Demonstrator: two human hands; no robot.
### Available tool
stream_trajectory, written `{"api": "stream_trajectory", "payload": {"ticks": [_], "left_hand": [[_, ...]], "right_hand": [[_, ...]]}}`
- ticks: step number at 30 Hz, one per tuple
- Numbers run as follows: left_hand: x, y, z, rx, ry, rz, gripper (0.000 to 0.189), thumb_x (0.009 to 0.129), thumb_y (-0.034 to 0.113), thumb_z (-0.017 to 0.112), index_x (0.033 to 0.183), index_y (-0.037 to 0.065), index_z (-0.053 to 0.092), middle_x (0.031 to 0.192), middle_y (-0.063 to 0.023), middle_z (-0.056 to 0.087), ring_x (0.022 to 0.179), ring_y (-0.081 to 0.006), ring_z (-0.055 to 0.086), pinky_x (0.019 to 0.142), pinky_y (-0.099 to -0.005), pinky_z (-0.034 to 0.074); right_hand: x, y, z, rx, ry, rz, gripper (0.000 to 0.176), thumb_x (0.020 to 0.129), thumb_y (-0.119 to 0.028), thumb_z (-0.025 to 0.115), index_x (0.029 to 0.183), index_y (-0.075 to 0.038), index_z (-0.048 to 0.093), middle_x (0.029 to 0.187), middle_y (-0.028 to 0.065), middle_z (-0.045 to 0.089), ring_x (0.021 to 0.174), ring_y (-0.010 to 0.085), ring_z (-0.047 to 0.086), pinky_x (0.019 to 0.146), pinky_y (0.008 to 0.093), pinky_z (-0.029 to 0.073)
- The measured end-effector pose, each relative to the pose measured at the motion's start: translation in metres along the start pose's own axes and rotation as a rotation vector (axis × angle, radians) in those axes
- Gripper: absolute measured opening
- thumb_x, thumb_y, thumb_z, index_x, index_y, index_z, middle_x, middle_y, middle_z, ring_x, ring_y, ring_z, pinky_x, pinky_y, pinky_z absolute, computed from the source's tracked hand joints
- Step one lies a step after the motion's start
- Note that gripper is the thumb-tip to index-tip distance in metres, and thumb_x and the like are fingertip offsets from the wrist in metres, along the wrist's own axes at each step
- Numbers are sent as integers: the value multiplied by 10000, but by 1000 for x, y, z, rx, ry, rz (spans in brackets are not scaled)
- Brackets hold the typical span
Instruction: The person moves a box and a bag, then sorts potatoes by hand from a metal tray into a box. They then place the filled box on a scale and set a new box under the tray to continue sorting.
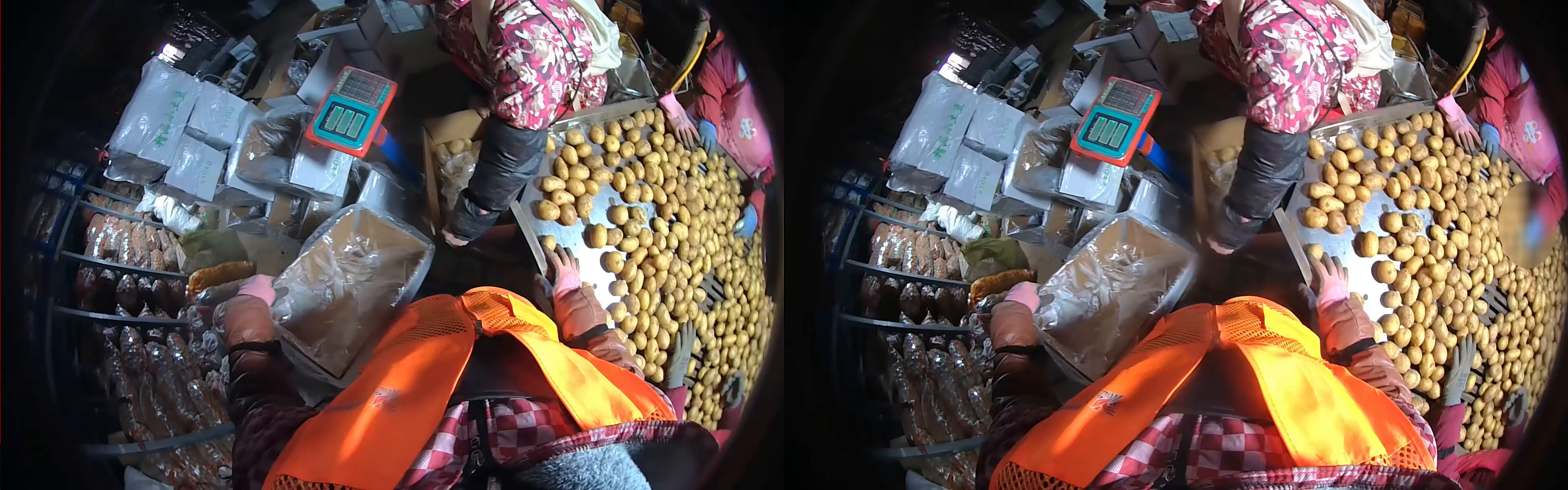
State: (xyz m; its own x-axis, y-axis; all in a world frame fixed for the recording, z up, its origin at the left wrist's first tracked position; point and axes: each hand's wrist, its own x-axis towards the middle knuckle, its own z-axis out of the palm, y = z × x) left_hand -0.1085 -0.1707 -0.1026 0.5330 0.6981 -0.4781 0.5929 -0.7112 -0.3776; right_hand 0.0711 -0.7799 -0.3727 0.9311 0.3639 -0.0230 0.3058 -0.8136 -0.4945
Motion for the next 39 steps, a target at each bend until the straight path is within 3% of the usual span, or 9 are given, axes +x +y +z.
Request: {"api": "stream_trajectory", "payload": {"ticks": [11,15,17,21,24,28,35,37,39], "left_hand": [[5,40,-13,78,39,-2,306,856,178,558,1117,137,712,1168,-182,665,1124,-363,621,968,-453,494],[19,54,-17,155,65,86,294,856,216,560,1095,166,723,1135,-180,678,1090,-376,635,944,-466,504],[21,63,-24,101,111,167,292,871,203,533,1078,141,729,1071,-199,688,1061,-389,641,933,-479,505],[51,96,-30,197,175,289,268,861,186,541,1044,155,735,1044,-199,691,1022,-394,643,911,-478,504],[63,136,-41,169,253,429,259,863,183,542,1035,152,734,1031,-200,691,1011,-396,643,904,-483,504],[83,215,-56,188,188,464,333,876,389,601,1114,187,719,1133,-200,669,1095,-386,619,948,-471,488],[146,345,-38,43,133,507,343,924,339,553,1202,176,671,1216,-193,640,1167,-382,586,982,-452,474],[154,374,-35,-122,32,549,341,933,335,540,1205,176,669,1223,-186,640,1167,-377,589,985,-449,474],[213,412,17,-148,62,559,343,927,342,565,1212,182,667,1209,-179,650,1160,-375,597,977,-458,481]], "right_hand": [[1,0,-4,50,-49,8,798,726,-271,789,1438,-193,436,1473,174,401,1386,438,311,1135,589,233],[1,4,0,74,-16,-36,794,721,-274,791,1428,-174,445,1452,211,409,1369,464,323,1127,582,262],[2,-7,-10,54,-56,8,792,745,-361,775,1434,-163,439,1438,250,421,1364,477,330,1131,577,273],[1,-11,-14,25,-59,21,774,758,-403,755,1433,-200,435,1464,223,405,1382,463,318,1125,615,247],[1,-10,-7,33,-30,21,763,764,-398,749,1433,-206,435,1451,216,415,1384,457,318,1120,633,240],[-1,-14,-12,-1,25,6,727,762,-371,746,1408,-198,461,1418,191,450,1356,437,361,1099,628,268],[1,-29,-27,-19,123,-17,656,737,-270,745,1347,-194,515,1340,167,505,1299,393,426,1050,571,343],[-4,-32,-25,-13,128,1,594,768,-211,720,1330,-182,529,1320,168,524,1270,396,454,1041,559,360],[2,-27,-24,-19,138,-21,581,779,-176,705,1332,-180,528,1317,167,531,1261,400,462,1044,557,362]]}}
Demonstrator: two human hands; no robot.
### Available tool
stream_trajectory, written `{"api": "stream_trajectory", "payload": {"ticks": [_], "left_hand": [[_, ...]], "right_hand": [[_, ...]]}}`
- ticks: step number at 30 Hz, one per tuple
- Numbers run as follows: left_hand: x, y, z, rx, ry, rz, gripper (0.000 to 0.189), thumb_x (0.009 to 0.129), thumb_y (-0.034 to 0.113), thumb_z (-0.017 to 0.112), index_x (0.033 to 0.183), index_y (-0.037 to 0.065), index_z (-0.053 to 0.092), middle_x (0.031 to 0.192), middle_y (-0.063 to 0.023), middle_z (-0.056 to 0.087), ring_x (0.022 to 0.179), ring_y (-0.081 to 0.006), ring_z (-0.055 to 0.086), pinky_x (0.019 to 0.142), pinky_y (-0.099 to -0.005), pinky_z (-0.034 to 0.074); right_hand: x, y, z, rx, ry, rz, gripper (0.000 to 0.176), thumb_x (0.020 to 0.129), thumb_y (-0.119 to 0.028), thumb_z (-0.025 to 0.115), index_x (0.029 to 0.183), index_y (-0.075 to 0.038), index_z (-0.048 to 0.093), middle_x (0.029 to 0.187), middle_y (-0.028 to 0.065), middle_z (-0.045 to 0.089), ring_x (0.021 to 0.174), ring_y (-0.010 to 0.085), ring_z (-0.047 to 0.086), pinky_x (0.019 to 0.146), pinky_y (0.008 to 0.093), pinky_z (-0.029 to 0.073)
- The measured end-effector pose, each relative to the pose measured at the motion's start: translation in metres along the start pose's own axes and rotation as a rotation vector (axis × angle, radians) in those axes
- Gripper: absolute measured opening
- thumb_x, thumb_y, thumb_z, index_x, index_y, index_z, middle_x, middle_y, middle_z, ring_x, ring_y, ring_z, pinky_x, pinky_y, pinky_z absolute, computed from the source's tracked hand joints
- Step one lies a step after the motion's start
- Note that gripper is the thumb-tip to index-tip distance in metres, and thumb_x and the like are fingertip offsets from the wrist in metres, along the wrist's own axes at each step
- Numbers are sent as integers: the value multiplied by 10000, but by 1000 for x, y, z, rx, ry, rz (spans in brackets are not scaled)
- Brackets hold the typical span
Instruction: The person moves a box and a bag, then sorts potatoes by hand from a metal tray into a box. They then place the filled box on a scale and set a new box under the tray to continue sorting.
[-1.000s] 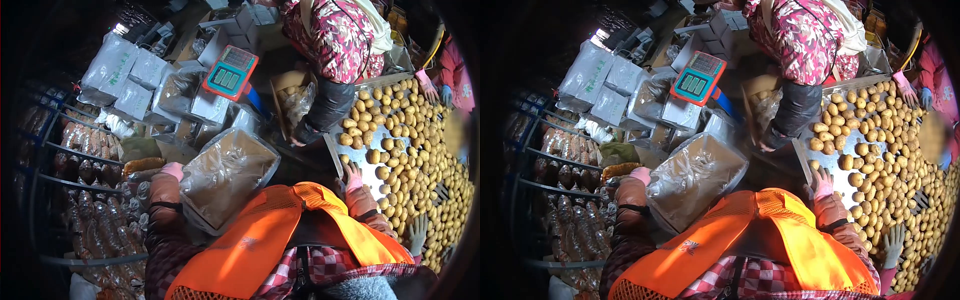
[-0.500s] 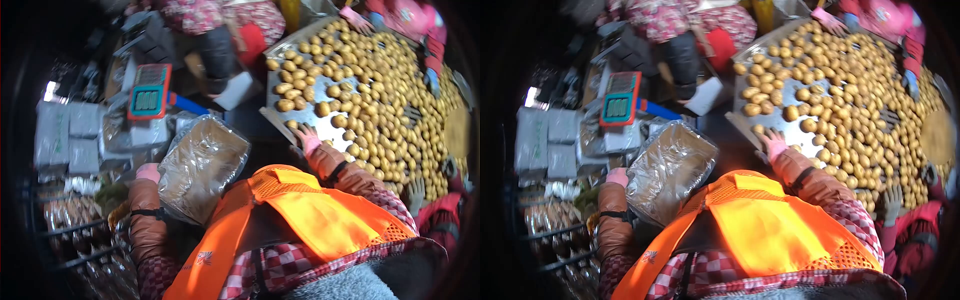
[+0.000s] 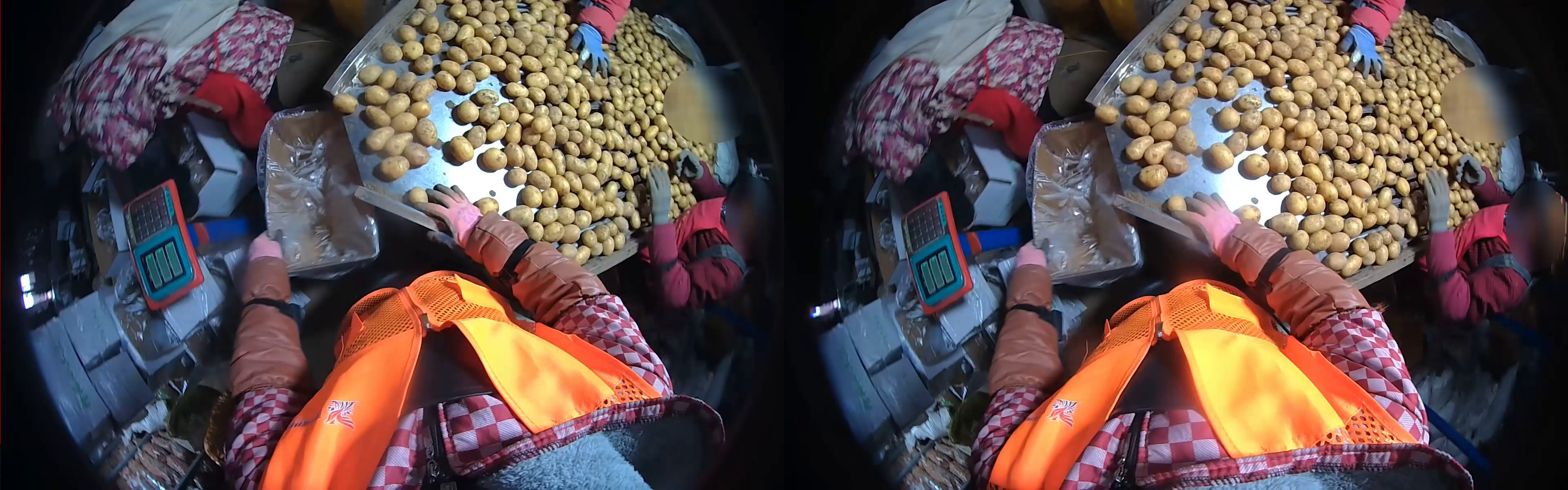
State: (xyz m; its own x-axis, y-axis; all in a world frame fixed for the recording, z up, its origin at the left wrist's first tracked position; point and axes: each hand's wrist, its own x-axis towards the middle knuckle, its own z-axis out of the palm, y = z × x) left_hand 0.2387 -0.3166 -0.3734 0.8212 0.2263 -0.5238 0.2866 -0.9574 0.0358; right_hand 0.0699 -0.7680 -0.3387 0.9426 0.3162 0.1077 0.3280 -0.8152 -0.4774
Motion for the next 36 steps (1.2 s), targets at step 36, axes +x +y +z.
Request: {"api": "stream_trajectory", "payload": {"ticks": [36], "left_hand": [[35,60,107,20,-222,-162,580,893,395,638,1390,151,466,1439,-120,466,1307,-339,465,1043,-465,420]], "right_hand": [[10,56,-31,97,28,770,571,860,-382,674,1377,-212,501,1433,185,445,1271,431,474,1057,497,411]]}}
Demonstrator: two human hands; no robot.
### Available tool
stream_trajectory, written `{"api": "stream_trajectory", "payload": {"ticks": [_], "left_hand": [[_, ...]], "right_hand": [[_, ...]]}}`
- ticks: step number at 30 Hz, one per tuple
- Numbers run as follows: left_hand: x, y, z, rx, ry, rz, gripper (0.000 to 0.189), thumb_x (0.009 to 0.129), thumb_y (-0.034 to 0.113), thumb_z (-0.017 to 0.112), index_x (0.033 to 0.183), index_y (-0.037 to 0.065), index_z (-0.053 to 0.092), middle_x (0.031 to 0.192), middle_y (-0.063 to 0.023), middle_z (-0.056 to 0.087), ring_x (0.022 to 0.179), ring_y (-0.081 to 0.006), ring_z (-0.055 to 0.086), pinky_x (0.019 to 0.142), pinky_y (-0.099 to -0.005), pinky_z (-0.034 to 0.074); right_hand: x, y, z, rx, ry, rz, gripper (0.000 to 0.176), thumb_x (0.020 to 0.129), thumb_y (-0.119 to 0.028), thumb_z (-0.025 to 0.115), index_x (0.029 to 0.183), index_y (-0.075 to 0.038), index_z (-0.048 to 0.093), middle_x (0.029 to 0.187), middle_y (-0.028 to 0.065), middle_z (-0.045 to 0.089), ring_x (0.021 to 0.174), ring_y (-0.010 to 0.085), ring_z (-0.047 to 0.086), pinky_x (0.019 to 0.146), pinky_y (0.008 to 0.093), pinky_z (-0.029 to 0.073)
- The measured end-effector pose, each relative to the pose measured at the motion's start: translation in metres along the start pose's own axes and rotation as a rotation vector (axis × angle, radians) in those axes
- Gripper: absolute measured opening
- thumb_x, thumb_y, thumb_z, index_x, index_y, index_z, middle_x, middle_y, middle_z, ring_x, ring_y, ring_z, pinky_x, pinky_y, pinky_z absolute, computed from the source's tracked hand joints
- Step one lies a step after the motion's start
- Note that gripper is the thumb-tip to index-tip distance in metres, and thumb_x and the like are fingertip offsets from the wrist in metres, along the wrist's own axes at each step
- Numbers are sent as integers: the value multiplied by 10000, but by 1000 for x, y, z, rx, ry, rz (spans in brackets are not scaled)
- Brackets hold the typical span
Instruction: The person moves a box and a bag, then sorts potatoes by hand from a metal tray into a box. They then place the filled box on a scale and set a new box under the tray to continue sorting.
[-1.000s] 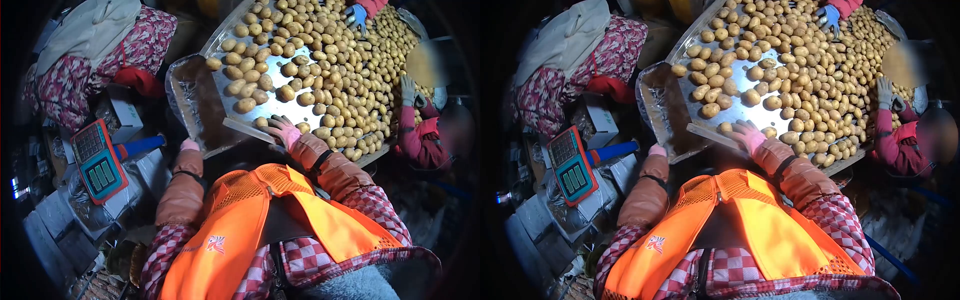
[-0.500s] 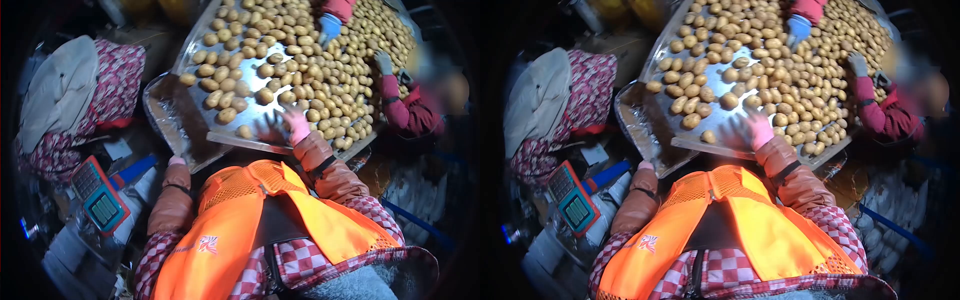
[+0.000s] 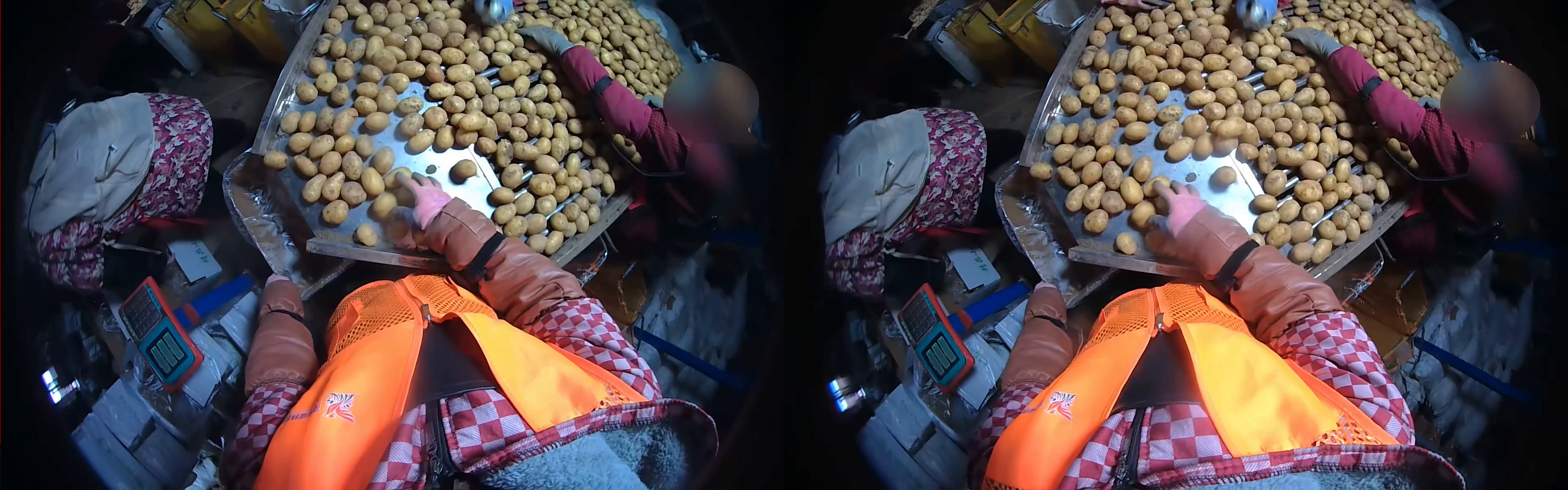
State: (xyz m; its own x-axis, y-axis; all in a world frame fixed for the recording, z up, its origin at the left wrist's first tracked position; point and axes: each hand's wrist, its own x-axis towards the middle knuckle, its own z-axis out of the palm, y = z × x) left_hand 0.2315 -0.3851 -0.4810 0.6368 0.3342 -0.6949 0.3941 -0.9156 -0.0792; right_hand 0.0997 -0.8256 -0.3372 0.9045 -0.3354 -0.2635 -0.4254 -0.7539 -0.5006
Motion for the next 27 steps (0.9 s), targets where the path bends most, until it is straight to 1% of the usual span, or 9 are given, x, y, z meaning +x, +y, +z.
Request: {"api": "stream_trajectory", "payload": {"ticks": [4,8,9,10,12,17,21,23,27], "left_hand": [[-6,7,-4,-6,-4,-9,621,887,407,648,1418,163,437,1463,-116,443,1330,-339,442,1057,-470,406],[-10,8,-18,16,-37,-39,663,881,418,657,1445,174,409,1487,-112,420,1353,-338,419,1072,-475,392],[-13,9,-22,25,-42,-45,674,879,421,660,1452,177,402,1493,-111,414,1359,-338,414,1075,-476,388],[-17,11,-26,35,-40,-46,685,878,423,662,1459,179,395,1499,-110,408,1365,-338,408,1079,-477,384],[-27,22,-42,67,27,-17,707,875,429,667,1473,185,380,1511,-108,397,1376,-338,397,1086,-479,377],[-11,80,-100,232,703,471,713,856,339,666,1486,203,361,1528,-76,372,1419,-313,317,1154,-515,236],[43,177,-158,130,698,805,636,882,327,617,1471,227,399,1526,-49,382,1443,-297,280,1163,-508,220],[58,218,-185,300,611,708,697,887,314,609,1514,258,310,1564,-29,320,1459,-267,256,1153,-524,238],[91,254,-186,500,392,620,733,896,206,552,1545,278,220,1596,-7,248,1468,-259,239,1145,-543,254]], "right_hand": [[21,6,-33,457,349,-206,438,856,-239,704,1274,-145,609,1175,195,631,1104,391,604,963,415,490],[85,79,-120,-89,786,-50,450,871,-295,693,1268,-101,610,1192,184,634,1094,329,608,945,436,496],[89,79,-134,-118,659,260,591,825,-440,704,1323,-144,589,1308,221,557,1218,398,511,1052,464,410],[112,122,-126,114,412,312,696,775,-516,726,1372,-199,558,1384,230,485,1231,419,495,1051,465,417],[111,84,-117,-147,245,434,742,751,-558,734,1391,-237,538,1440,241,414,1244,449,473,1049,474,420],[80,-1,-61,-236,182,172,615,786,-418,741,1337,-211,560,1438,220,423,1266,437,459,1026,508,436],[72,-62,-45,-125,-32,-11,555,814,-367,712,1325,-206,567,1402,135,486,1288,373,458,1030,461,438],[84,-55,-38,-27,-80,-168,499,823,-321,722,1290,-195,600,1354,105,538,1251,337,504,1029,431,449],[130,-39,-88,597,11,178,531,824,-391,734,1299,-199,594,1387,117,524,1271,349,493,1078,434,410]]}}
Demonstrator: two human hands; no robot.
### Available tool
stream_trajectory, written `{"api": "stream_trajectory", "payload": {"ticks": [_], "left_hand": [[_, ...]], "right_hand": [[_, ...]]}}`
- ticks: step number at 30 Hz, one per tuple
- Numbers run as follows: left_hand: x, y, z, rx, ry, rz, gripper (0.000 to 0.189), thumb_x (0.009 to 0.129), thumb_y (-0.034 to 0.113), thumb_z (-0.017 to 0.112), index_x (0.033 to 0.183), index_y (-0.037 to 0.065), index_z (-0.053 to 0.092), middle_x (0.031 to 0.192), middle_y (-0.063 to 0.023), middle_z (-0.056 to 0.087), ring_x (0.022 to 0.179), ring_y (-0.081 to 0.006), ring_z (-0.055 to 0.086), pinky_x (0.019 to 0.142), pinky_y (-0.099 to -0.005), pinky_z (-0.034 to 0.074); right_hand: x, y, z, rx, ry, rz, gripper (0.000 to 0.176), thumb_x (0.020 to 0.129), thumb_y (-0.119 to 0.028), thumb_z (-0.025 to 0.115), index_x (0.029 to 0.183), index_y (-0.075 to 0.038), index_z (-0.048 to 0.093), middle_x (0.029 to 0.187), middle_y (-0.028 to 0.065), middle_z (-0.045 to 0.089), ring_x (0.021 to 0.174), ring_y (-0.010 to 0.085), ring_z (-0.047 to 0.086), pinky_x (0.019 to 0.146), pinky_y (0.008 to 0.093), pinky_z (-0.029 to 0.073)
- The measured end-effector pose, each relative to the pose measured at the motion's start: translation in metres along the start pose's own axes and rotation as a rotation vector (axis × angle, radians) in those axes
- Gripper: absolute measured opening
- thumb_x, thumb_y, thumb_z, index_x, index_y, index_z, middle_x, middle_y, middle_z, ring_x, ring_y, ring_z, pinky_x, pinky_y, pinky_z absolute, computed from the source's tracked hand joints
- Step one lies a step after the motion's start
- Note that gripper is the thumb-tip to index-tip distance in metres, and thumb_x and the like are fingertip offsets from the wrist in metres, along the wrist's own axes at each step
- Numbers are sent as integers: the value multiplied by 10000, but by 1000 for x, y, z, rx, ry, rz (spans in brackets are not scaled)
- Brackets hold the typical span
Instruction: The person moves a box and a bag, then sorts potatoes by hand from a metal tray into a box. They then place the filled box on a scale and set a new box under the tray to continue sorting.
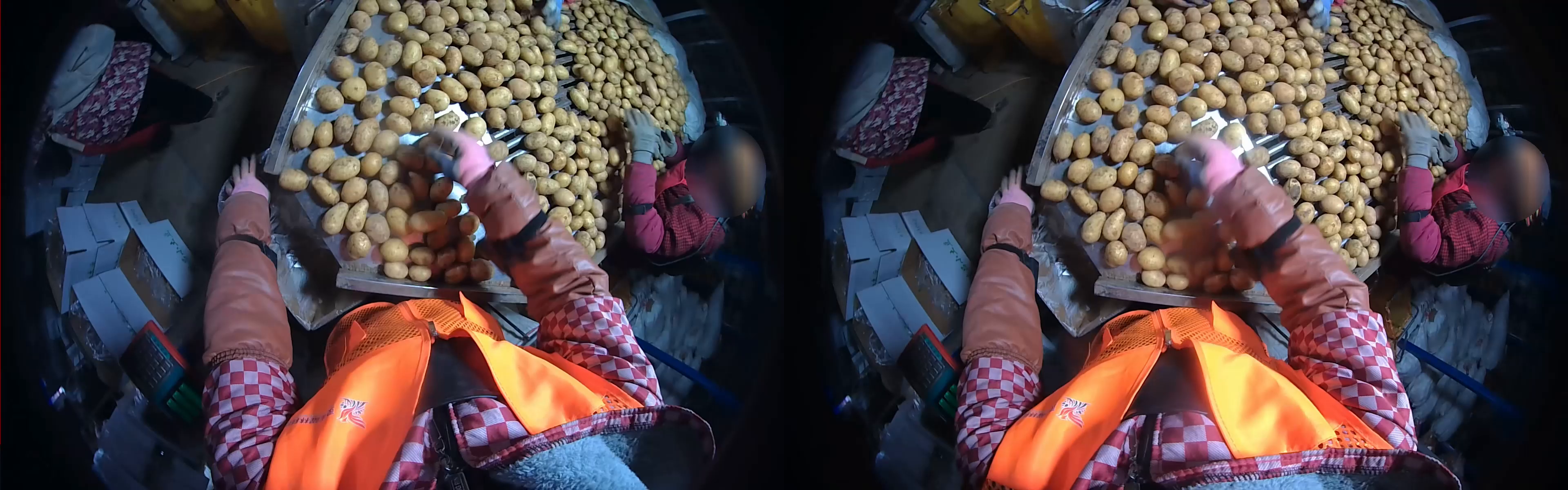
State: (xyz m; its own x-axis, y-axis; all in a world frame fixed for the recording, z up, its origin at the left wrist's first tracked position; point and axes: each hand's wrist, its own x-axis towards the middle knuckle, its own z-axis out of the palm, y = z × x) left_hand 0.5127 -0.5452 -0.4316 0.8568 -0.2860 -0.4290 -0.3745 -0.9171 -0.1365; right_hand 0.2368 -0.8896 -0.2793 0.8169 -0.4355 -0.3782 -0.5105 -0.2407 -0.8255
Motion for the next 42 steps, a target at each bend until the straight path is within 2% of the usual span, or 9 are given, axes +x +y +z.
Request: {"api": "stream_trajectory", "payload": {"ticks": [3,5,9,17,21,27,32,37,42], "left_hand": [[9,-5,14,-116,-33,17,750,862,84,502,1543,231,225,1589,-21,252,1482,-295,199,1158,-514,281],[17,-13,36,-127,-5,96,760,864,138,533,1545,220,205,1586,-69,248,1464,-359,208,1162,-481,292],[11,-6,28,-71,-33,151,786,858,164,548,1549,192,175,1591,-125,202,1451,-397,204,1168,-482,283],[55,-27,81,4,81,271,979,786,433,692,1567,253,128,1613,-58,195,1480,-328,187,1176,-553,211],[21,-6,20,-78,-84,145,922,822,399,651,1567,268,123,1612,-54,193,1472,-314,206,1185,-505,230],[10,-9,22,27,-112,136,911,817,345,647,1565,268,132,1601,-54,206,1468,-307,201,1177,-496,254],[-1,-1,16,-108,-114,128,864,803,298,648,1543,217,210,1589,-68,221,1451,-334,218,1174,-472,264],[-12,11,-14,8,-79,106,868,762,364,698,1513,252,276,1556,-90,286,1352,-409,383,1125,-464,342],[-1,4,-1,-83,-59,107,925,739,360,714,1527,264,241,1563,-81,284,1367,-399,368,1137,-470,330]], "right_hand": [[74,20,-51,-664,553,-114,696,819,-474,730,1410,-196,488,1474,147,439,1352,365,401,1115,489,362],[90,7,-48,-750,339,263,791,797,-493,743,1453,-186,426,1505,154,390,1377,369,363,1116,532,349],[46,-24,12,-954,122,-13,720,802,-537,693,1378,-155,493,1380,211,493,1246,428,467,1105,513,327],[20,17,93,-410,-199,-187,933,691,-404,827,1469,-178,364,1485,203,380,1333,424,413,1085,478,392],[48,-42,44,-26,-532,-121,608,794,-320,777,1336,-140,567,1293,208,591,1194,359,572,1016,470,450],[179,-59,-24,-813,516,-371,493,865,-310,657,1322,-174,530,1267,154,583,1213,367,510,995,525,423],[166,-70,3,-982,166,-34,575,861,-422,646,1369,-214,473,1461,125,420,1389,366,311,1074,694,229],[109,-4,52,-743,100,-377,424,773,-131,658,1186,-196,591,1316,133,495,1304,332,438,1020,502,451],[113,18,52,-232,174,1,329,846,-126,640,1170,-166,599,1124,180,585,1050,414,578,896,463,495]]}}
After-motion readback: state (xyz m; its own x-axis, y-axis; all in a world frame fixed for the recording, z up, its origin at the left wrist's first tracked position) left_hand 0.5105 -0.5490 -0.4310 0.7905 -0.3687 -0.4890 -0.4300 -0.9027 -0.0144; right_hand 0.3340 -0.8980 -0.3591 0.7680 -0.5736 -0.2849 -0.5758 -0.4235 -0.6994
